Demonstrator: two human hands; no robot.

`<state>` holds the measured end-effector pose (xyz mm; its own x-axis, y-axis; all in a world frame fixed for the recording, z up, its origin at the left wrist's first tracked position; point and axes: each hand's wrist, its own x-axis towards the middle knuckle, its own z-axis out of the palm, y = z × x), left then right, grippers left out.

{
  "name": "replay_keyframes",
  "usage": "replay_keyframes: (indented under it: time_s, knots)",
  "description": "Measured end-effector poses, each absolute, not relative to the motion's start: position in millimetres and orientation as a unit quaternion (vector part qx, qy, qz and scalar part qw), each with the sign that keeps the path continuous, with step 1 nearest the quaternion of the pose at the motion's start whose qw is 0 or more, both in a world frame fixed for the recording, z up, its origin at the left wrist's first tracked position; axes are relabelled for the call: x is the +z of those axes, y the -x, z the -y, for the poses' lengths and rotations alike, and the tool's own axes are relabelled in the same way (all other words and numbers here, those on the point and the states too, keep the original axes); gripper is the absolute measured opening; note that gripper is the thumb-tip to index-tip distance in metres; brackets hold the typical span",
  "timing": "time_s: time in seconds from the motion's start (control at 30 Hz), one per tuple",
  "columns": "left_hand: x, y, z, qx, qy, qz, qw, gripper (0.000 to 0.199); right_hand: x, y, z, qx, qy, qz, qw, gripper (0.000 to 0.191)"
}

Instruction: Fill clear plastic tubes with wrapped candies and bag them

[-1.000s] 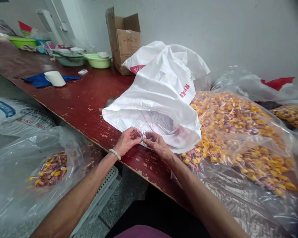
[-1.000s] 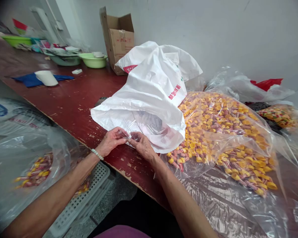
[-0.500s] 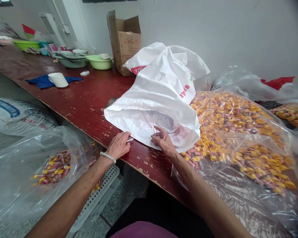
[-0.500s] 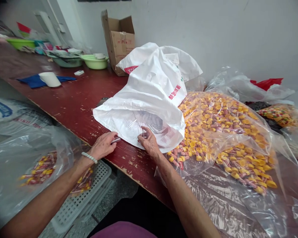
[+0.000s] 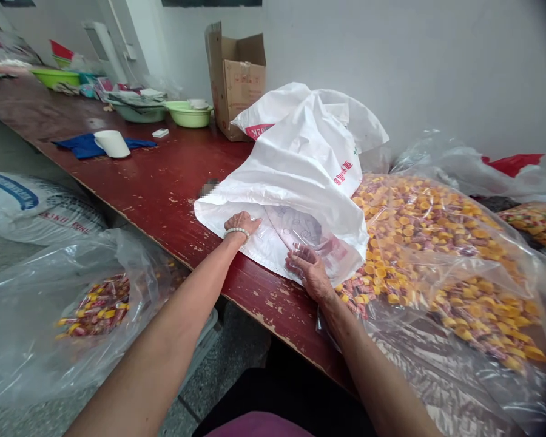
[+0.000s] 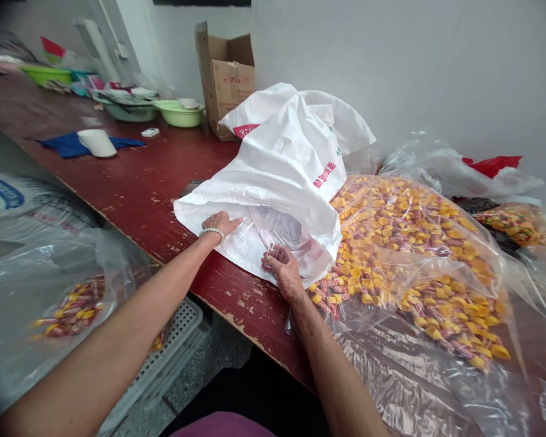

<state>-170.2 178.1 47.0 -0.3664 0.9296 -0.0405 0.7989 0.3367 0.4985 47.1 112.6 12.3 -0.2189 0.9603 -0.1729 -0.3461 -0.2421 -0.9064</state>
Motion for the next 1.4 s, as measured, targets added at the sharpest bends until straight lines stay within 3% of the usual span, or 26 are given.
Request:
replay_keyframes:
  time_s: [0.27, 0.43, 0.7, 0.9, 1.03, 1.4]
  knots:
    - [37, 181, -167, 0.236, -0.57, -0.764, 0.188, 0.029, 9, -45, -112, 0.654, 0.395, 0.437, 0.474, 0.045]
    - [29, 169, -129, 0.336, -0.596, -0.703, 0.196, 0.038, 10, -40, -108, 0.628, 0.414, 0.436, 0.495, 0.045]
    - [8, 116, -84, 0.51, -0.575, -0.437, 0.466, 0.051, 12, -15, -96, 0.534, 0.37, 0.558, 0.517, 0.034]
    - [8, 104, -80, 0.516, -0.542, -0.361, 0.557, 0.074, 6, -15, -90, 0.445, 0.452, 0.614, 0.47, 0.056]
    - [5, 109, -78, 0.496, -0.579, -0.346, 0.546, 0.083, 4, -19, -87, 0.396, 0.443, 0.666, 0.451, 0.064]
    - [12, 109, -66, 0.465, -0.615, -0.352, 0.531, 0.079, 3, -25, -86, 0.339, 0.433, 0.725, 0.415, 0.082]
